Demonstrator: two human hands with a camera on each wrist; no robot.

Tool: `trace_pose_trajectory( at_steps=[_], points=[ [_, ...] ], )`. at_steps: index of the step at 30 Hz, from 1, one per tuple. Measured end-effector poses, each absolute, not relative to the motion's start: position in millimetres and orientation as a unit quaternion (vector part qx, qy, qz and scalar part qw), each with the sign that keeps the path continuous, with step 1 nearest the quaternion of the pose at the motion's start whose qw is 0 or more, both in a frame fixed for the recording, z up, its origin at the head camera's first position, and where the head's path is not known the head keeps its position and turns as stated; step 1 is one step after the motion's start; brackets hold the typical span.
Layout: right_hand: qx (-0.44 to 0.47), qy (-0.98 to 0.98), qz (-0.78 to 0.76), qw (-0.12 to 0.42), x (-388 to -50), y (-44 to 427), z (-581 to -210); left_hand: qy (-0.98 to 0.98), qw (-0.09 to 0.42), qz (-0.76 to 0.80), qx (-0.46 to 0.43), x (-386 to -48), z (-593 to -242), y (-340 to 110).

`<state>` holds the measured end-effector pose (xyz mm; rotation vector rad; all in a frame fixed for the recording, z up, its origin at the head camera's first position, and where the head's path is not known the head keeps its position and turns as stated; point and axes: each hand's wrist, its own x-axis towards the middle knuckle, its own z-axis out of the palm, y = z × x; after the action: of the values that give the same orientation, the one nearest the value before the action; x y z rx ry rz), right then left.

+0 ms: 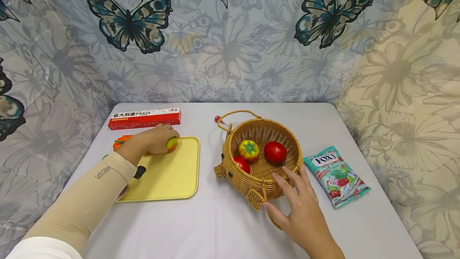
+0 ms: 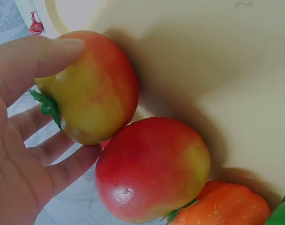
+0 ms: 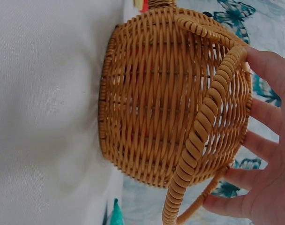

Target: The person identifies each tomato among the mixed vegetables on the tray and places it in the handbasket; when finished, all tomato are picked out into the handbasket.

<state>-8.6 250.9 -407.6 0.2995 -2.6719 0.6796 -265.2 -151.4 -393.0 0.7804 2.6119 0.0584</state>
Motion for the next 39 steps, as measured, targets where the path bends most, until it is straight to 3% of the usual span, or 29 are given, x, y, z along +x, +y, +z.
trace_pose_trajectory(
  at_steps=[27, 39],
  points=[
    [0.101, -0.948, 0.244, 0.18, -7.4, 250.7, -408.2, 0.926, 0.205, 0.072, 0.31, -258.5, -383.1, -145.3],
    [0.109, -0.944, 0.249, 0.188, -7.4, 251.0, -408.8, 0.922, 0.161, 0.067, 0.345, -248.4, -370.8, -126.1]
  ],
)
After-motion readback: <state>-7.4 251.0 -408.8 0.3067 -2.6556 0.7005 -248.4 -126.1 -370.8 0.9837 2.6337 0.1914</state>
